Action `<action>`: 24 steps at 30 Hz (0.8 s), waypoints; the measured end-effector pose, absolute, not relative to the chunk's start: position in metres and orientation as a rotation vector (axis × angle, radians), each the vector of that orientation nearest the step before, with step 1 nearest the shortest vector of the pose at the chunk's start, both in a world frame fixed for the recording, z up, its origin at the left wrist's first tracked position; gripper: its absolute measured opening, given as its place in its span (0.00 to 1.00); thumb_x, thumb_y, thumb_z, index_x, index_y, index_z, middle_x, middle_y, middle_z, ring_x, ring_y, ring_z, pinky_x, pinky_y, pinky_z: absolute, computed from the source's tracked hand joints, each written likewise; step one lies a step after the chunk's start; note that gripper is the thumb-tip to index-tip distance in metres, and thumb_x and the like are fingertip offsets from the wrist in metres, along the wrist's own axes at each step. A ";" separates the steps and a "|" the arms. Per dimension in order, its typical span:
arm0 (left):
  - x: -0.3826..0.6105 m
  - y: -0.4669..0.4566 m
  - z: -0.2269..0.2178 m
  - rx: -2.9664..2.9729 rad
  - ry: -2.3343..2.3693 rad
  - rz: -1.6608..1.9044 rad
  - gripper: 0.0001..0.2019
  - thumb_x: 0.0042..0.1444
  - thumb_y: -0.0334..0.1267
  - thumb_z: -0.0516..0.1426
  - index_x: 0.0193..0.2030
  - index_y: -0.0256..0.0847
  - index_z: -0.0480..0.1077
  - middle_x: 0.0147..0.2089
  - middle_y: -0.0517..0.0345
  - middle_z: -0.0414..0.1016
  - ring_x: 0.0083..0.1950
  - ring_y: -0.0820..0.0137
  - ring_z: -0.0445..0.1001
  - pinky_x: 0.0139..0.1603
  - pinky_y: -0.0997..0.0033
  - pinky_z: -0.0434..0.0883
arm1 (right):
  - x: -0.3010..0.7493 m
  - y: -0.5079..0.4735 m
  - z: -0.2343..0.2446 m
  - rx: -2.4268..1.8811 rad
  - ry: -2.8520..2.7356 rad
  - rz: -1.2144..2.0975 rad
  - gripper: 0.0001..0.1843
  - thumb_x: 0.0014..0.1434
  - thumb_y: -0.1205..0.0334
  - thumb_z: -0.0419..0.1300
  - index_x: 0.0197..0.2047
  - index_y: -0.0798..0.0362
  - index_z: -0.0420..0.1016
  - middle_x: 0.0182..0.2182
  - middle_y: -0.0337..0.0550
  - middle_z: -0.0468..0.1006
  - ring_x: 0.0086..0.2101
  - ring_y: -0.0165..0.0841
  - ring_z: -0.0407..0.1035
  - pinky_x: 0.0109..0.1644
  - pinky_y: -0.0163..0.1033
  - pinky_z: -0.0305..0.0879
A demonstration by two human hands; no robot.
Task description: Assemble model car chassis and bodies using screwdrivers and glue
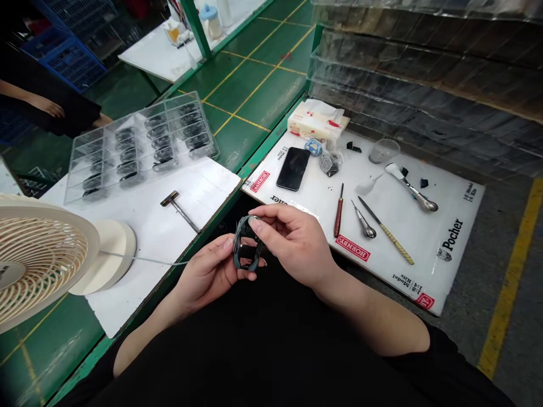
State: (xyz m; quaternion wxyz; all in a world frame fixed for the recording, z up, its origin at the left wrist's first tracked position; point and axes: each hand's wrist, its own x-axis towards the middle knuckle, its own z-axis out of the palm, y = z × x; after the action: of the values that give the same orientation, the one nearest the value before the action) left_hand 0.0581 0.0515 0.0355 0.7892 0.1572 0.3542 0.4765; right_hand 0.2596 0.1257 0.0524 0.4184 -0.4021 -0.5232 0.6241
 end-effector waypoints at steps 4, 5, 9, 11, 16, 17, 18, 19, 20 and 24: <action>0.056 0.053 0.034 0.315 0.756 0.988 0.13 0.73 0.45 0.71 0.50 0.34 0.86 0.50 0.41 0.90 0.53 0.51 0.92 0.47 0.65 0.88 | 0.260 0.125 0.052 -1.007 -1.336 1.557 0.10 0.72 0.53 0.77 0.52 0.48 0.92 0.33 0.39 0.87 0.27 0.29 0.75 0.33 0.37 0.79; 0.056 0.053 0.034 0.310 0.759 0.981 0.14 0.73 0.45 0.71 0.50 0.34 0.85 0.49 0.41 0.90 0.54 0.51 0.92 0.47 0.65 0.88 | 0.260 0.125 0.052 -1.010 -1.341 1.557 0.11 0.72 0.53 0.77 0.52 0.48 0.92 0.33 0.39 0.87 0.28 0.30 0.76 0.33 0.37 0.80; 0.054 0.053 0.030 0.293 0.760 0.960 0.16 0.71 0.47 0.73 0.51 0.33 0.85 0.47 0.41 0.90 0.54 0.50 0.92 0.47 0.65 0.87 | 0.260 0.124 0.052 -1.006 -1.337 1.572 0.12 0.72 0.51 0.77 0.52 0.48 0.92 0.33 0.40 0.87 0.29 0.31 0.77 0.34 0.38 0.81; 0.055 0.052 0.029 0.287 0.753 0.957 0.16 0.70 0.47 0.74 0.50 0.33 0.85 0.48 0.40 0.90 0.53 0.51 0.92 0.46 0.66 0.87 | 0.260 0.125 0.052 -1.004 -1.337 1.577 0.12 0.72 0.52 0.77 0.53 0.48 0.92 0.33 0.39 0.87 0.28 0.30 0.76 0.33 0.37 0.79; 0.058 0.052 0.029 0.304 0.725 0.970 0.18 0.71 0.49 0.73 0.53 0.34 0.86 0.52 0.39 0.91 0.57 0.50 0.92 0.51 0.63 0.89 | 0.260 0.126 0.052 -0.985 -1.339 1.590 0.11 0.72 0.53 0.77 0.52 0.48 0.92 0.33 0.38 0.86 0.26 0.28 0.72 0.30 0.35 0.75; 0.058 0.051 0.029 0.306 0.714 0.970 0.18 0.71 0.49 0.73 0.53 0.34 0.85 0.53 0.39 0.91 0.58 0.49 0.92 0.53 0.61 0.89 | 0.260 0.126 0.052 -0.990 -1.338 1.590 0.11 0.72 0.53 0.77 0.52 0.48 0.92 0.34 0.39 0.87 0.26 0.28 0.73 0.30 0.35 0.75; 0.058 0.051 0.029 0.307 0.706 0.971 0.18 0.71 0.49 0.73 0.53 0.35 0.85 0.53 0.40 0.91 0.58 0.49 0.92 0.54 0.60 0.89 | 0.261 0.126 0.051 -0.999 -1.336 1.590 0.11 0.72 0.52 0.77 0.52 0.48 0.92 0.35 0.39 0.87 0.27 0.28 0.74 0.30 0.35 0.76; 0.059 0.050 0.029 0.307 0.703 0.975 0.17 0.70 0.48 0.74 0.53 0.35 0.85 0.52 0.41 0.91 0.57 0.49 0.92 0.54 0.59 0.89 | 0.261 0.125 0.051 -1.009 -1.333 1.589 0.12 0.72 0.51 0.77 0.52 0.48 0.92 0.35 0.40 0.87 0.28 0.29 0.74 0.31 0.35 0.76; 0.059 0.050 0.029 0.308 0.709 0.980 0.16 0.69 0.47 0.75 0.52 0.36 0.85 0.52 0.43 0.91 0.56 0.49 0.93 0.54 0.59 0.89 | 0.261 0.125 0.051 -1.017 -1.331 1.590 0.13 0.72 0.50 0.77 0.52 0.49 0.91 0.36 0.40 0.88 0.28 0.29 0.75 0.31 0.35 0.76; 0.059 0.046 0.029 0.374 0.800 1.038 0.15 0.67 0.46 0.77 0.50 0.38 0.85 0.52 0.45 0.90 0.55 0.51 0.93 0.54 0.58 0.89 | 0.264 0.125 0.047 -1.030 -1.442 1.507 0.15 0.76 0.49 0.73 0.56 0.49 0.90 0.40 0.43 0.89 0.32 0.32 0.80 0.33 0.37 0.79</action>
State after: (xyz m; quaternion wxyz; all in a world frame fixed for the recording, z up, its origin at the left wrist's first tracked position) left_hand 0.0593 0.0461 0.0288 0.7767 0.1730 0.3698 0.4796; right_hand 0.2636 0.1251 0.0468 0.3964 -0.4063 -0.5692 0.5948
